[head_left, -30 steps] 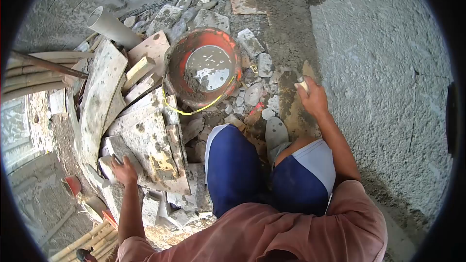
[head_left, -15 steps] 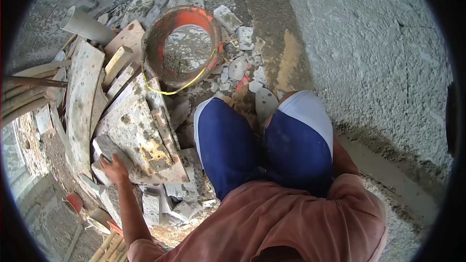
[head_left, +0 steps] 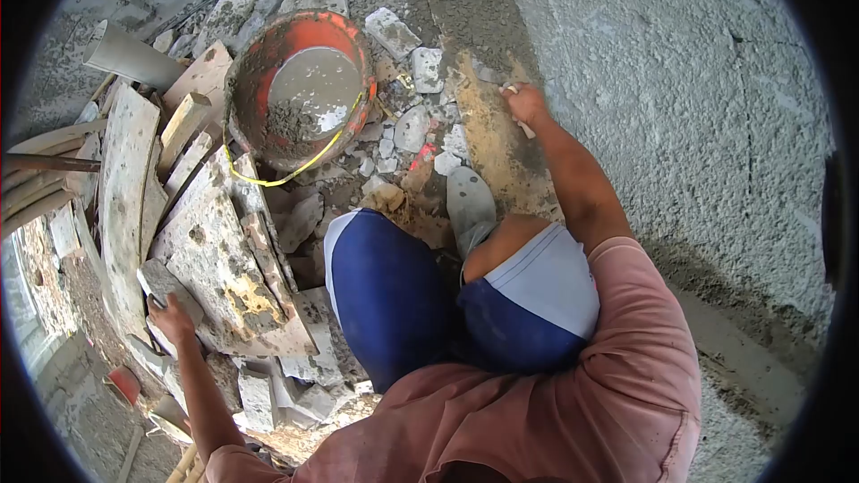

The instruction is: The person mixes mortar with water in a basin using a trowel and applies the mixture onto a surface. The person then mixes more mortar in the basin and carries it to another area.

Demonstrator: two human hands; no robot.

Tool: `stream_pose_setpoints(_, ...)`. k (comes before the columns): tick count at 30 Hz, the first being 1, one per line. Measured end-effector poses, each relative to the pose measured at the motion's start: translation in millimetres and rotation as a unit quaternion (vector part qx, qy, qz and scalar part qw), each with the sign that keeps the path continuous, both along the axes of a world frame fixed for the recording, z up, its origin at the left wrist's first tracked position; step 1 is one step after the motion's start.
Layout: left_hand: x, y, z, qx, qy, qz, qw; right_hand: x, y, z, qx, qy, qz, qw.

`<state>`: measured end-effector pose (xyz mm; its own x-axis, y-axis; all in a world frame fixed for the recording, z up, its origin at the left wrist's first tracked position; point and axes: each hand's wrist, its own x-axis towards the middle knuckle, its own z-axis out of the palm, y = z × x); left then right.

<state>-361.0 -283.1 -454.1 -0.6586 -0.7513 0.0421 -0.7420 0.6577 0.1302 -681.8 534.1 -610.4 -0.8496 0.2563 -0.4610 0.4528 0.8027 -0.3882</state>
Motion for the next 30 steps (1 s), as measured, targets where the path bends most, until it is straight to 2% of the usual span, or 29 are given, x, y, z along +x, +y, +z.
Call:
stream_pose_setpoints(1,-1,3,2,-0.008,-0.01,0.005,1.0,-10,3,-11,0.049,0.076,0.031,0.995)
stream_pose_setpoints(4,-8,23,15,-0.026,-0.029,0.021,0.999,-14,-11,31,0.056,0.143,0.07,0.986)
stream_pose_setpoints(6,-5,18,11,-0.051,-0.033,0.017,0.998,-9,-37,98,0.048,0.142,0.117,0.982)
stream_pose_setpoints(8,-13,36,28,-0.043,-0.076,0.063,0.994,-3,-68,158,0.06,0.14,0.185,0.971)
stream_pose_setpoints(10,-21,50,41,-0.002,-0.09,0.132,0.987,3,-102,212,0.09,0.175,0.294,0.935)
stream_pose_setpoints(14,-25,64,55,0.021,-0.073,0.147,0.986,-6,-163,302,0.199,0.197,0.447,0.85)
stream_pose_setpoints(17,-24,65,59,0.021,-0.073,0.149,0.986,-29,-198,358,0.208,0.256,0.471,0.818)
stream_pose_setpoints(19,-25,64,55,0.017,-0.069,0.146,0.987,-39,-214,377,0.172,0.346,0.459,0.8)
stream_pose_setpoints(22,-22,59,45,0.005,-0.052,0.135,0.99,-49,-229,350,0.072,0.446,0.427,0.783)
stream_pose_setpoints(24,-25,50,39,0.0,-0.04,0.13,0.991,-58,-222,302,0.019,0.47,0.408,0.783)
stream_pose_setpoints(26,-25,61,45,0.004,-0.037,0.126,0.991,-64,-198,230,0.026,0.416,0.459,0.785)
stream_pose_setpoints(29,-15,42,26,-0.021,-0.025,0.083,0.996,-72,-167,187,0.097,0.177,0.422,0.884)
stream_pose_setpoints(30,-17,44,28,-0.018,-0.024,0.086,0.996,-79,-153,180,0.055,0.192,0.383,0.902)
